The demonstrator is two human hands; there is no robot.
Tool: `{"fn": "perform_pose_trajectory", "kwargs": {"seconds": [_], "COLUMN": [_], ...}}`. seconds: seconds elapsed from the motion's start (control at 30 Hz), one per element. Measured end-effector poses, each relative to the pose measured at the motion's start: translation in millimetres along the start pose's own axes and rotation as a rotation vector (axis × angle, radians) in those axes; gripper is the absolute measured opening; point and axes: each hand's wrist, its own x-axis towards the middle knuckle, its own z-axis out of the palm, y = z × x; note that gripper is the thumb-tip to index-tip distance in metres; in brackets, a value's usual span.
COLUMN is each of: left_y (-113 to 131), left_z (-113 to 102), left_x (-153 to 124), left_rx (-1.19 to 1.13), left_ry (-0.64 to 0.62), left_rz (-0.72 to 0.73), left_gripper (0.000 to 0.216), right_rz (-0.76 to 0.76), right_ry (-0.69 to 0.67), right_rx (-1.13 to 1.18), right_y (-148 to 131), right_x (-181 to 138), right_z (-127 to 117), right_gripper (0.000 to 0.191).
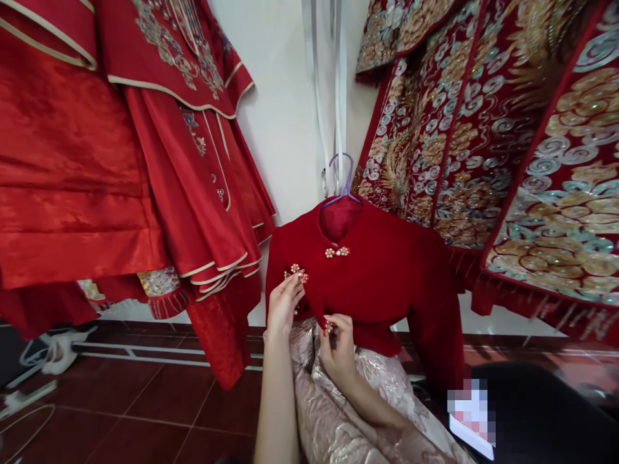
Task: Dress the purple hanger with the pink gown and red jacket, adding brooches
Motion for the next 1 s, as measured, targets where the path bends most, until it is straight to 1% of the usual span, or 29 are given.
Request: {"fn": "perform_pose_trajectory", "kwargs": {"seconds": [0.07,0.17,0.33,0.47,0.6,0.67,0.73,0.77,0.8,0.87,0.93,1.0], "left_y": [-1,-1,0,-7,-11,-8,-3,0,3,10,18,27], "left_z": [2,5,8,9,10,14,23,30,38,55,69,79], "left_x": [2,1,-1,3,6,3,-1,-3,-4,-3,2,11], "left_rx": [-0.024,-0.025,0.034,0.085,0.146,0.172,0.214,0.253,0.306,0.467,0.700,0.963], "left_ry": [0.022,0.024,0.072,0.101,0.172,0.154,0.054,-0.016,-0.088,-0.196,-0.241,-0.288], "left_rz": [0.015,0.024,0.035,0.088,0.118,0.084,0.083,0.127,0.208,0.439,0.655,0.788], "left_gripper": [0.020,0.022,0.022,0.025,0.025,0.026,0.030,0.031,0.031,0.028,0.028,0.022], "right_rz": [-0.004,0.018,0.044,0.045,0.044,0.041,0.049,0.058,0.068,0.085,0.092,0.095], "right_ry": [-0.011,-0.030,-0.055,-0.066,-0.074,-0.063,-0.034,-0.018,-0.006,0.004,0.003,0.010], "right_rx": [-0.007,-0.012,-0.002,-0.003,0.000,0.017,0.030,0.028,0.022,0.003,-0.004,-0.003], "right_y": [-2,-3,-2,-2,-3,-4,-5,-5,-6,-6,-6,-6], "right_x": [1,2,1,1,2,2,2,2,2,2,2,2], "right_z": [0,-1,-1,-1,-1,-1,0,0,0,0,-2,-4], "right_gripper": [0.031,0.029,0.028,0.028,0.030,0.028,0.025,0.024,0.024,0.025,0.025,0.025]}}
